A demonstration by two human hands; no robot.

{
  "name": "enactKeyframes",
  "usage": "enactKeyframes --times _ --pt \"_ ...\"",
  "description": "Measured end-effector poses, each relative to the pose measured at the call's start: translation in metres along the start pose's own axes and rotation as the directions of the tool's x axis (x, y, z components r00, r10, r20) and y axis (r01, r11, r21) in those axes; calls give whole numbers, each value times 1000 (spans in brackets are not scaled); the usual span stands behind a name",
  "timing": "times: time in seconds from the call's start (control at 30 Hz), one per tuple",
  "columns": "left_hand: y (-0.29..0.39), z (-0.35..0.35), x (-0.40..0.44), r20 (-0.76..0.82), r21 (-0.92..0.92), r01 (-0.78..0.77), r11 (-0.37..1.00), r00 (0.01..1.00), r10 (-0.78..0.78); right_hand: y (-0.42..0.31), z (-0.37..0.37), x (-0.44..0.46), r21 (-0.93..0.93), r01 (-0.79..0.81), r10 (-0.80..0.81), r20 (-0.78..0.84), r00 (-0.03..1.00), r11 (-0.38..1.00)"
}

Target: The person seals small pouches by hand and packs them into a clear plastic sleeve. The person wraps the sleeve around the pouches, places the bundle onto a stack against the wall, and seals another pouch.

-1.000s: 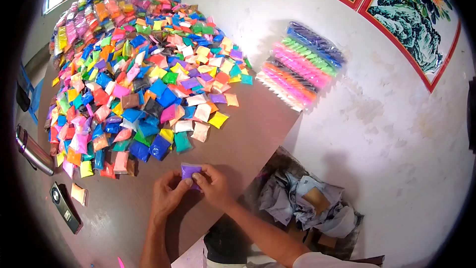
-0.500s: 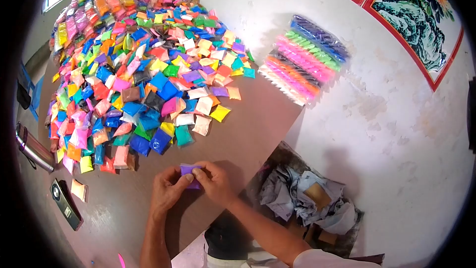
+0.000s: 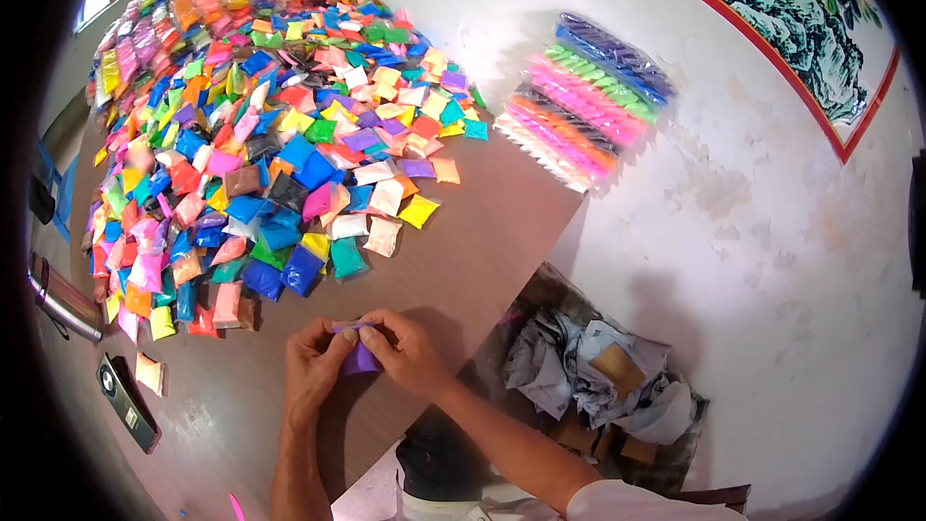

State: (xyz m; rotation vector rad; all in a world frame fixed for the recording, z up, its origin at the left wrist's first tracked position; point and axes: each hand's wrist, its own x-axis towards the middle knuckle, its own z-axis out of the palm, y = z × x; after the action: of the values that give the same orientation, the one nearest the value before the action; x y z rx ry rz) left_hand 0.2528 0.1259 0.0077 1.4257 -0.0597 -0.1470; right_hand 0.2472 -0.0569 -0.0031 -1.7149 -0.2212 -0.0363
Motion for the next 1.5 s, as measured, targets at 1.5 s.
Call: enactKeyframes --times 1.5 --pt "-7 -13 0 -37 59 -92 994 995 94 -15 1 1 -77 47 -38 113 993 996"
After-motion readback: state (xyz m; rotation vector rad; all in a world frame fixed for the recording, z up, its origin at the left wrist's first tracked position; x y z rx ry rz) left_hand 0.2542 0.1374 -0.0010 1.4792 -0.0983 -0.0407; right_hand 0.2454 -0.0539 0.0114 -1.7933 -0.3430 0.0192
